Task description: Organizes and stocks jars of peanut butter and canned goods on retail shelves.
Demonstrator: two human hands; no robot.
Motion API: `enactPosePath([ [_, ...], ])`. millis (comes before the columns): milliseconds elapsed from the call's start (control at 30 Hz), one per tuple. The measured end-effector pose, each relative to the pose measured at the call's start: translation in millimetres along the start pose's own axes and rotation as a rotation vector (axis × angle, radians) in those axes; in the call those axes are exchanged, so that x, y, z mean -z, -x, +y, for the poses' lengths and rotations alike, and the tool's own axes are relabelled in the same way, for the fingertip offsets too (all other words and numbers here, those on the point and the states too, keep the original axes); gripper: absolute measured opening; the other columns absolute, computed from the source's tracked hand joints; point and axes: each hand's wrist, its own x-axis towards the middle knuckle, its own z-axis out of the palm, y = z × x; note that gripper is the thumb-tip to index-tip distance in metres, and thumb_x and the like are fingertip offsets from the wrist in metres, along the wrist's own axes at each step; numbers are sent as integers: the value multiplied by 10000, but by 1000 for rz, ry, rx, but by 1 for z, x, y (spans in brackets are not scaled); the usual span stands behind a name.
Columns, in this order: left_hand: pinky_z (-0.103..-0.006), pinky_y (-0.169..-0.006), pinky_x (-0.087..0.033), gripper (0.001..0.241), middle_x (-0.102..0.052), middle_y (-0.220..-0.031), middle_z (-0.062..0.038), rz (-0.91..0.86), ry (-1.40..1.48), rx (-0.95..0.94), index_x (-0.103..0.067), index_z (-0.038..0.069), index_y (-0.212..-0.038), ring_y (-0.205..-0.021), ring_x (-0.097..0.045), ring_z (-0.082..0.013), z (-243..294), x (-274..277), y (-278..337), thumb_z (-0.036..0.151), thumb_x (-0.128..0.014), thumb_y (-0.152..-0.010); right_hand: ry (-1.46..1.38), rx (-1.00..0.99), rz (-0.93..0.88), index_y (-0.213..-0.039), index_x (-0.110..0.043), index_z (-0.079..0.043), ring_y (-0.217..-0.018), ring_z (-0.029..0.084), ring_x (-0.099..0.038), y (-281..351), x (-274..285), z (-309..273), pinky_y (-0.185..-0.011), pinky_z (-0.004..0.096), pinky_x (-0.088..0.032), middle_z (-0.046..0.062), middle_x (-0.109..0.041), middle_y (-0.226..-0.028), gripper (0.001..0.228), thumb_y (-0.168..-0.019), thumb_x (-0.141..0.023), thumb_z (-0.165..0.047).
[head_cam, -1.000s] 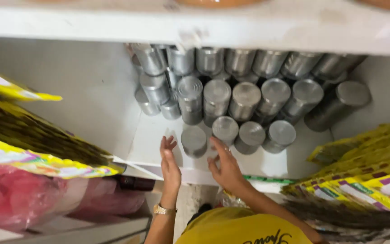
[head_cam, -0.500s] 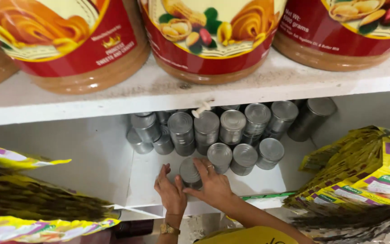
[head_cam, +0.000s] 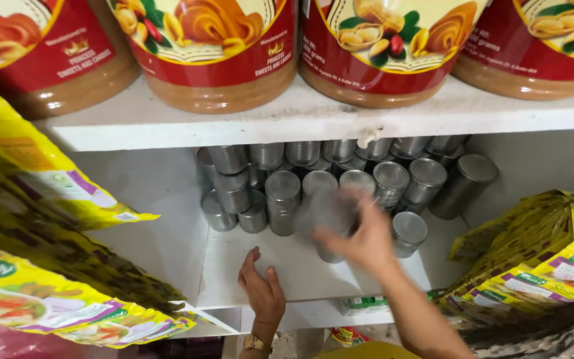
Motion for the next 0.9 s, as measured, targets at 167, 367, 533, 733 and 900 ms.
enactPosePath([
  [167, -490, -1145, -244, 569, -572, -1411, -170, -73, -99, 11, -410, -29, -1479, -1307, -513, -309, 6, -8, -4, 307, -485, -1025, 239, 15, 203, -1127, -703, -109, -945, 328, -754, -115, 47, 26, -852, 426, -578, 148, -775, -1007, 478, -764, -880, -365],
  [367, -540, -1149, -218, 562, -576, -1380, -185, -113, -199, 113, -416, -21, -1472, -1310, -496, -334, 6, -13, -4, 302, -503, -1021, 581, 255, 170, -1301, -631, -188, -1217, 305, -700, -197, 27, 195, -1046, 408, -558, 115, -753, -1241, 423, -970, -806, -384],
  [533, -530, -1137, -250, 556, -567, -1403, -178, -58, -207, 48, -403, -17, -1477, -1300, -504, -329, 10, -14, -2, 295, -498, -1027, 547, 236, 122, -1297, -635, -186, -1206, 302, -702, -198, 27, 198, -1041, 406, -559, 111, -753, -1232, 422, -967, -798, -392],
  [733, -528, -1139, -246, 542, -567, -1427, -148, -23, -249, 68, -408, -6, -1464, -1302, -507, -325, 7, -17, 1, 284, -511, -1018, 514, 242, 64, -1292, -638, -183, -1193, 297, -705, -209, 29, 201, -1036, 404, -559, 108, -754, -1221, 422, -964, -789, -401],
  [900, -535, -1135, -227, 563, -571, -1426, -145, 6, -279, 48, -404, -19, -1454, -1317, -490, -337, 1, -25, -6, 278, -526, -991, 489, 271, 35, -1288, -642, -181, -1182, 294, -708, -223, 37, 185, -1031, 402, -560, 105, -755, -1212, 422, -961, -781, -408],
])
